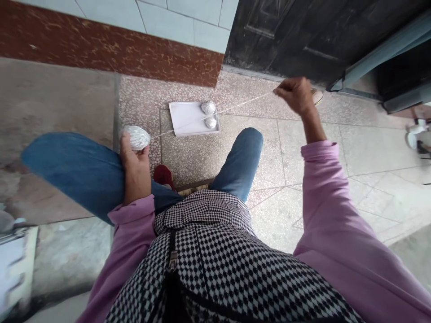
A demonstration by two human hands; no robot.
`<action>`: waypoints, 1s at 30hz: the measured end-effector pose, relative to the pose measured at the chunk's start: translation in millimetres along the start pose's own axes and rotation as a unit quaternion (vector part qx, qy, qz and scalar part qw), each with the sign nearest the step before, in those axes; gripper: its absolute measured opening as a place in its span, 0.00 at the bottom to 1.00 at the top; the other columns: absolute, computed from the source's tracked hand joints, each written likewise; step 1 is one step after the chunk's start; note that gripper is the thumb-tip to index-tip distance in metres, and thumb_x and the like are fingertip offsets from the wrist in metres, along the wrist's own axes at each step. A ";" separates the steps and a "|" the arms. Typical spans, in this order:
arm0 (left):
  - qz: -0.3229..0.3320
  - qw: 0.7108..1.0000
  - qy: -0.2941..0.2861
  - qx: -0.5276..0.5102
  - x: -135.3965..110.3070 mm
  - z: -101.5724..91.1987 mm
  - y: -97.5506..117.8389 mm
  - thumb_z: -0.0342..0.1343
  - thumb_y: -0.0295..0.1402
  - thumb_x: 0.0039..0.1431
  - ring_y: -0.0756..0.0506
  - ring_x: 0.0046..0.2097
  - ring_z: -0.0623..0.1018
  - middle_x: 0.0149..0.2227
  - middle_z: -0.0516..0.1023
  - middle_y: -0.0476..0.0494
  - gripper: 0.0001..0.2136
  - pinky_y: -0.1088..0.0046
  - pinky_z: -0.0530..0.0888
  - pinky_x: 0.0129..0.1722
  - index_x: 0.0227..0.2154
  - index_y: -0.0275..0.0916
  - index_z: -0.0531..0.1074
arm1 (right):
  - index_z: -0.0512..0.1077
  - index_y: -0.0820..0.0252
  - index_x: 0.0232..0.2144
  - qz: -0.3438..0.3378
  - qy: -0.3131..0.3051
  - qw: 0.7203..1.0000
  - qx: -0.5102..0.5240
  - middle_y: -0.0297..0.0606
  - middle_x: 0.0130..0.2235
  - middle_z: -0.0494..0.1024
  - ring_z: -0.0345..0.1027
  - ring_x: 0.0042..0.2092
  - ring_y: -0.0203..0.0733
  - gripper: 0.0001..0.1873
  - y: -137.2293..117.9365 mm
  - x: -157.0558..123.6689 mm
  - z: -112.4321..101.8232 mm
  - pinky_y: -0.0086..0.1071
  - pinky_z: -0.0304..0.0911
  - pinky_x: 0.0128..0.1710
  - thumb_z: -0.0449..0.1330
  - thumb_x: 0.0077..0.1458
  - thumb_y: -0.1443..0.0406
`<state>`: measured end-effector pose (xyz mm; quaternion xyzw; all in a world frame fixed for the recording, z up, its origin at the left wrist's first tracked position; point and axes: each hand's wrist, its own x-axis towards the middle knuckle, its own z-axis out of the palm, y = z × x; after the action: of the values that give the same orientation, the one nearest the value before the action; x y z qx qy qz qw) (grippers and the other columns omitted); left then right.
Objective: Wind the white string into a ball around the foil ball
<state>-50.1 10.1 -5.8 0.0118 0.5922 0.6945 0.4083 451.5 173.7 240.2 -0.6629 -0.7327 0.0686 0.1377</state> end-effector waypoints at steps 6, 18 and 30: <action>0.034 0.999 -0.015 0.018 15.4 -11.0 -9.1 0.70 0.61 0.55 0.29 0.83 0.75 0.67 0.86 0.35 0.30 0.45 0.80 0.80 0.49 0.50 0.67 | 0.97 0.77 0.58 -0.026 0.055 0.992 -0.114 0.64 0.55 0.98 0.95 0.57 0.49 0.12 -12.6 17.3 -70.8 0.40 0.72 0.54 0.73 0.85 0.72; 0.052 0.998 -0.028 0.004 24.3 -26.5 -9.1 0.73 0.66 0.57 0.30 0.80 0.76 0.64 0.86 0.39 0.32 0.49 0.81 0.75 0.50 0.51 0.68 | 0.98 0.77 0.46 0.049 -0.013 0.994 -0.093 0.67 0.51 0.97 0.98 0.53 0.45 0.16 22.5 7.8 -109.2 0.42 0.73 0.47 0.73 0.83 0.68; 0.059 0.996 -0.054 0.046 16.7 -22.7 10.0 0.66 0.63 0.62 0.30 0.74 0.78 0.55 0.85 0.39 0.27 0.49 0.81 0.70 0.47 0.51 0.64 | 0.97 0.71 0.49 0.080 0.126 0.957 -0.249 0.69 0.64 0.94 0.89 0.77 0.62 0.15 48.7 22.2 -111.0 0.57 0.78 0.66 0.70 0.91 0.70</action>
<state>-78.2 1.7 -12.0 0.1025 0.5992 0.6876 0.3971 528.6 192.0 334.7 -0.7358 -0.6480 -0.1895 0.0535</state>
